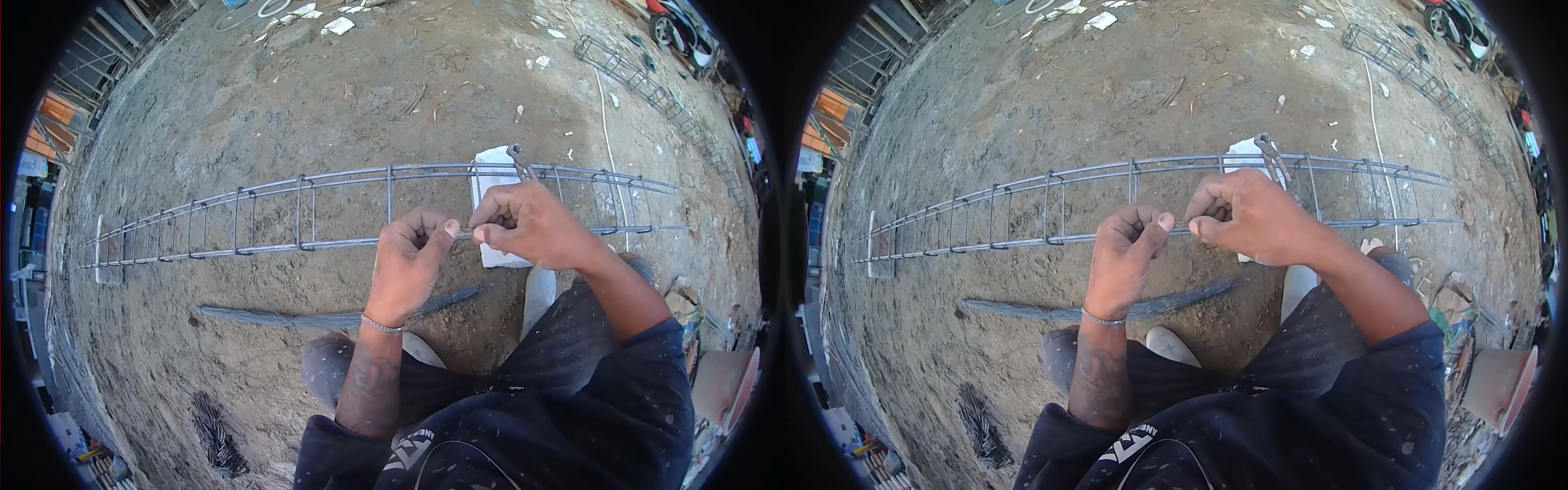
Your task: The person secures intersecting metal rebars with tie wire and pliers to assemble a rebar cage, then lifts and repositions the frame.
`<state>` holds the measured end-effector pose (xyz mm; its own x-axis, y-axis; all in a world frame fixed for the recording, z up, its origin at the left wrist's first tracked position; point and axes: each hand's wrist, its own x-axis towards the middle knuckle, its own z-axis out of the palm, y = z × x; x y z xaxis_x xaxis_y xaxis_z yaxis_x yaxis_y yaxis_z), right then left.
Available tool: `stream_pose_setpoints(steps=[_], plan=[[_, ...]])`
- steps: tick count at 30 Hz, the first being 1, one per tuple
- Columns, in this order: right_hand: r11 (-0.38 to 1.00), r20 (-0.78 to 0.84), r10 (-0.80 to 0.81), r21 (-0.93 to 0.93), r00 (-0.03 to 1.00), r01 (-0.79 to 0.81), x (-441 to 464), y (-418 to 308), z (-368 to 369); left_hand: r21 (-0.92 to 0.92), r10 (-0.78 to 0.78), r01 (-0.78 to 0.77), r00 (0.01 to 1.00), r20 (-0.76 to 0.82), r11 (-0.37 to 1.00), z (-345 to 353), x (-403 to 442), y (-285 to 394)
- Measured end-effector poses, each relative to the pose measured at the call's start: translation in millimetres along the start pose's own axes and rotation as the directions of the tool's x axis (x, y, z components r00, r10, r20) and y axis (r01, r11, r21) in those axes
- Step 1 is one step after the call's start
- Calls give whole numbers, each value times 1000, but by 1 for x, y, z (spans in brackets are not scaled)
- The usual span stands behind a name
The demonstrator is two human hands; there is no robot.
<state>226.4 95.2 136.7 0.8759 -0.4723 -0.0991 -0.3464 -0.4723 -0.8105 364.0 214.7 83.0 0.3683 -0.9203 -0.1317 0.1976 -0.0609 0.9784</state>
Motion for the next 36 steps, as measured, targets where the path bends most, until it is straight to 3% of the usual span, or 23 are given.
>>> stream_pose_setpoints(steps=[1, 2, 3, 7, 9, 10, 11, 12, 13, 16, 20, 21, 22, 23, 24, 26, 28, 29, 30, 31, 33, 34, 36], plan=[[951, 143, 54, 295, 988, -95, -3, -1, -6, -2, 0, 0, 1000, -9, 1000, -3, -2, 1], [808, 291, 65, 545, 954, -222, -4, -2, -9, -266, -78, 116, 986, 149, 957, -6, -4, 1], [741, 322, -17, 640, 947, -204, -5, 1, -5, -486, -108, 261, 941, 320, 834, -7, -6, 1], [560, 372, -17, 773, 928, -299, -2, 8, 0, -624, -119, 318, 933, 339, 714, 2, -7, 1], [877, 242, 54, 452, 969, -162, 4, 10, -5, -291, -106, 130, 990, 95, 948, 2, -2, -5], [879, 243, 56, 448, 968, -163, 4, 9, -4, -294, -104, 128, 990, 96, 947, 5, 0, -9], [991, 90, 50, 118, 995, -60, 3, 7, 2, 133, 126, -117, 990, -66, 984, 11, 1, -14], [971, -51, -12, -238, 999, -1, 2, 5, 9, 558, 391, -269, 914, -111, 785, 16, 2, -17], [922, -156, -65, -388, 986, 0, 0, 1, 20, 684, 494, -302, 864, -99, 664, 20, 3, -17], [826, -289, -287, -558, 913, 83, 3, 5, 37, 791, 675, -332, 725, -134, 513, 28, 7, -22], [881, -163, -167, -467, 972, 73, 8, 17, 23, 764, 598, -272, 781, -180, 586, 19, 6, -21], [998, -45, 25, -48, 999, -27, 7, 16, 13, 407, 282, -188, 942, -183, 894, 10, 5, -18], [913, 151, 151, 357, 977, -196, 5, 15, 6, -8, -37, 36, 999, -37, 999, 3, 3, -15], [771, 221, 114, 595, 969, -227, 3, 12, 4, -418, -100, 155, 984, 149, 895, 0, 0, -12], [772, 228, 114, 593, 967, -231, 2, 10, 3, -422, -102, 154, 984, 143, 893, 2, -2, -14], [440, 447, -37, 810, 894, -387, 0, 7, 0, -747, 47, 330, 900, 434, 577, 9, -2, -18], [635, 371, 18, 713, 928, -297, 4, 9, -11, -727, 4, 316, 916, 401, 610, 12, 1, -13], [794, 288, 53, 569, 956, -215, 5, 10, -13, -411, -45, 113, 984, 171, 904, 12, 3, -10], [792, 287, 60, 570, 956, -220, 4, 12, -10, 36, 20, -17, 998, -62, 999, 13, 4, -8], [954, 139, 106, 266, 985, -140, 4, 15, -4, 425, 217, -157, 972, -94, 891, 17, 3, -8], [954, -68, -3, -299, 998, -17, 3, 11, 8, 614, 397, -247, 910, -118, 749, 27, 6, -20], [954, -68, -5, -301, 998, -16, 4, 9, 17, 774, 567, -297, 818, -95, 559, 32, 7, -23], [732, -214, -235, -680, 948, 28, 5, 14, 36, 768, 570, -286, 812, -123, 573, 39, 8, -25]])
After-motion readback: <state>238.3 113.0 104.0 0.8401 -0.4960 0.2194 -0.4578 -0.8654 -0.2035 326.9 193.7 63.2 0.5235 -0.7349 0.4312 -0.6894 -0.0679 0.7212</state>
